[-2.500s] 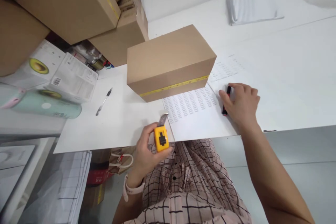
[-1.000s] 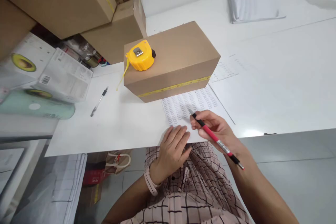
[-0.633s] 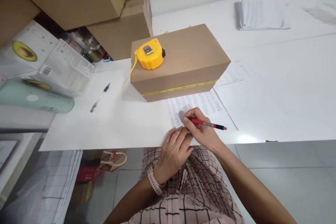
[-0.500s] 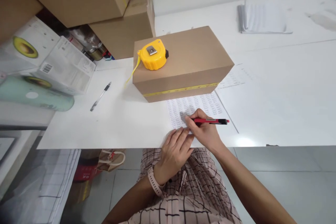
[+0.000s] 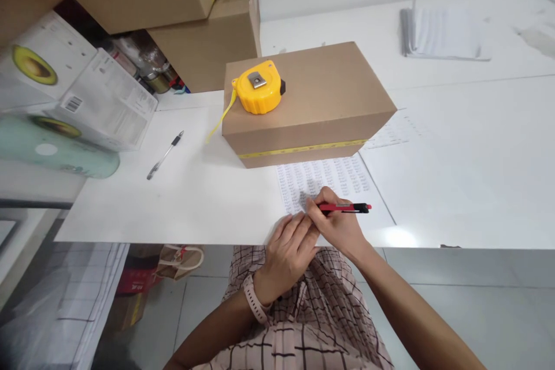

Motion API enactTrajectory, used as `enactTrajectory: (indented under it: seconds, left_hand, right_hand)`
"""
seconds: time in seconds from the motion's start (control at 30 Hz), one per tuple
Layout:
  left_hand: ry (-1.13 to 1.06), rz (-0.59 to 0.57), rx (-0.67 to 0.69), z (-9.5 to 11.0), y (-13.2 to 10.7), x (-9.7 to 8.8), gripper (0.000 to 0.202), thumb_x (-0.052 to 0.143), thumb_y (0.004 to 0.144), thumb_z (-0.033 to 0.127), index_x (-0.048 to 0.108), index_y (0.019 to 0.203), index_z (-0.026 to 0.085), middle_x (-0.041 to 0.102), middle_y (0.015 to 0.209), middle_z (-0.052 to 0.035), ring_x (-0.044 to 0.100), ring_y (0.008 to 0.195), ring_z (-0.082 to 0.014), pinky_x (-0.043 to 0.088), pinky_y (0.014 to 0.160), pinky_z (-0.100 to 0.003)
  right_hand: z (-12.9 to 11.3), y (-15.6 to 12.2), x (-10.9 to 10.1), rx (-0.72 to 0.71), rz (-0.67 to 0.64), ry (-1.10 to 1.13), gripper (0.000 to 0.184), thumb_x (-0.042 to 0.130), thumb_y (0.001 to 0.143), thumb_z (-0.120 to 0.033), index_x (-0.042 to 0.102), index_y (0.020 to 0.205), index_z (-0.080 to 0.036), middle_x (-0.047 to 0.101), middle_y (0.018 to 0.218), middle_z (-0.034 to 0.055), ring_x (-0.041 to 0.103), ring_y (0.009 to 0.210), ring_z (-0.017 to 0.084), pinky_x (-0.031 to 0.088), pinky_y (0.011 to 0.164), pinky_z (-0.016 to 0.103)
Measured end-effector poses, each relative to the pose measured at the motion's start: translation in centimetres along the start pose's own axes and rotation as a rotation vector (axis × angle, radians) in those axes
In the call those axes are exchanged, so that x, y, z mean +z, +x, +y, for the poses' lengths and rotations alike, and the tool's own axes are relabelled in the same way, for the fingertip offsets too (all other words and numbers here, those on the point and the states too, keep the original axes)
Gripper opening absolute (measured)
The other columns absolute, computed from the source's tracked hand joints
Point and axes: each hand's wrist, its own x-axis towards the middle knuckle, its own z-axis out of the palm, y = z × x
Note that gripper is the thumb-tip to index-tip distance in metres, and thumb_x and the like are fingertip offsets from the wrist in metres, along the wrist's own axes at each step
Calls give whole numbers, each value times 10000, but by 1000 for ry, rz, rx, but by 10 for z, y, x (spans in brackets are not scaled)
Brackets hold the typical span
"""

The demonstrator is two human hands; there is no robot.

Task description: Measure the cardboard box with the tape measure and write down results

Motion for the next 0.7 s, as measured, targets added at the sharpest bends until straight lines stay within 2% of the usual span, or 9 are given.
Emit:
enactTrajectory:
  seconds: [0.7]
  left_hand:
    - [10,19,-8,1,2,-1,353,625,980,236,661,1309,115,702,1349,-90,599,1294,-240,459,1144,-399]
  right_hand:
    - [-2,0,1,-27,17,-10,305,638,908,-315,477,662,-238,504,569,-41,480,529,119,393,504,263]
